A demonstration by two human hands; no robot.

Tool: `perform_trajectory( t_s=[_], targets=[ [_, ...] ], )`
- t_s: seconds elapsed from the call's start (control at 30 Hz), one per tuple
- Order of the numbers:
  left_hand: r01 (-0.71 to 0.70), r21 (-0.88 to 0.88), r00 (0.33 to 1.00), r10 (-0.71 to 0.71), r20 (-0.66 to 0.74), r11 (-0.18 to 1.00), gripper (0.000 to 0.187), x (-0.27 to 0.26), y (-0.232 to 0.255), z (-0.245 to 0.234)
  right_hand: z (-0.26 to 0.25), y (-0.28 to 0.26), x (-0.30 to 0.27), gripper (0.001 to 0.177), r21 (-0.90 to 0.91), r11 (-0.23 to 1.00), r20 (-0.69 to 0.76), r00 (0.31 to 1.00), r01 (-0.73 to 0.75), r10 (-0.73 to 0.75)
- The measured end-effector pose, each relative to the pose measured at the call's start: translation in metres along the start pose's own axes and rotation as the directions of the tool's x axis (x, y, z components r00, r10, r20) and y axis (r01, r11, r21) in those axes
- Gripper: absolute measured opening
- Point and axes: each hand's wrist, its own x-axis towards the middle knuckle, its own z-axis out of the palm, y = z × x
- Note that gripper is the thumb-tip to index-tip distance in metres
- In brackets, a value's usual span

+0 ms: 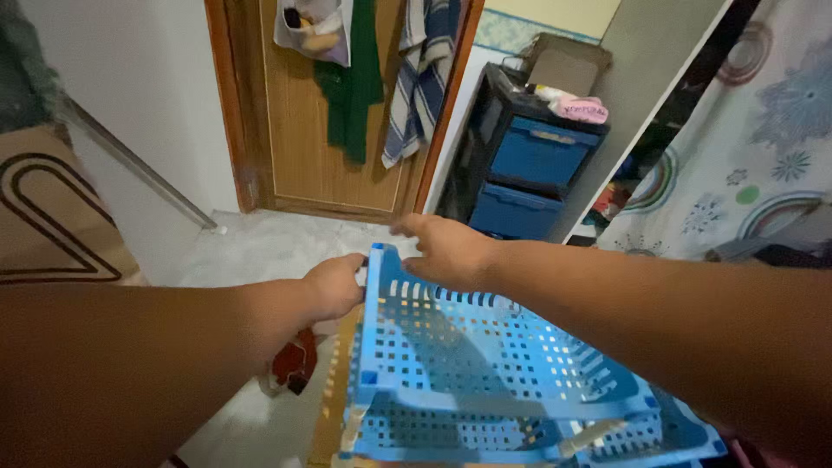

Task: The person disassembles a blue plastic three-tier storage rack by removing the top basket, then the middle basket, and finally the bottom basket along with the vertical support poles. After disassembly, the person wipes the inside of one basket with a cloth.

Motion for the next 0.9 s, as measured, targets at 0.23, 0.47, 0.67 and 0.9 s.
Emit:
perform_trajectory(
  t_s=[0.23, 0.47, 0.67, 0.9],
  targets=[
    [0.006, -0.172, 1.0, -0.01, -0.019, 0.985, 0.025, 0.027, -0.014, 0.021, 0.007, 0.014, 0.026, 0.068, 0.094, 0.991, 0.154, 0.982, 0.098, -0.112],
    [-0.018, 0.034, 0.981, 0.024, -0.191, 0.999, 0.015, 0.02, -0.013, 0.019, 0.026, 0.024, 0.045, 0.06, -0.077, 0.978, 0.094, 0.978, 0.192, -0.185],
    [0.1, 0.041, 0.99, -0.095, -0.104, 0.994, 0.016, -0.001, 0.012, -0.001, 0.026, 0.015, 0.043, 0.037, -0.075, 0.988, 0.112, 0.986, 0.132, -0.123],
    [0.151, -0.147, 0.988, -0.151, 0.009, 0.978, 0.02, -0.02, 0.032, -0.016, -0.008, 0.006, 0.045, 0.037, -0.039, 0.936, 0.05, 0.936, 0.351, -0.349]
  ],
)
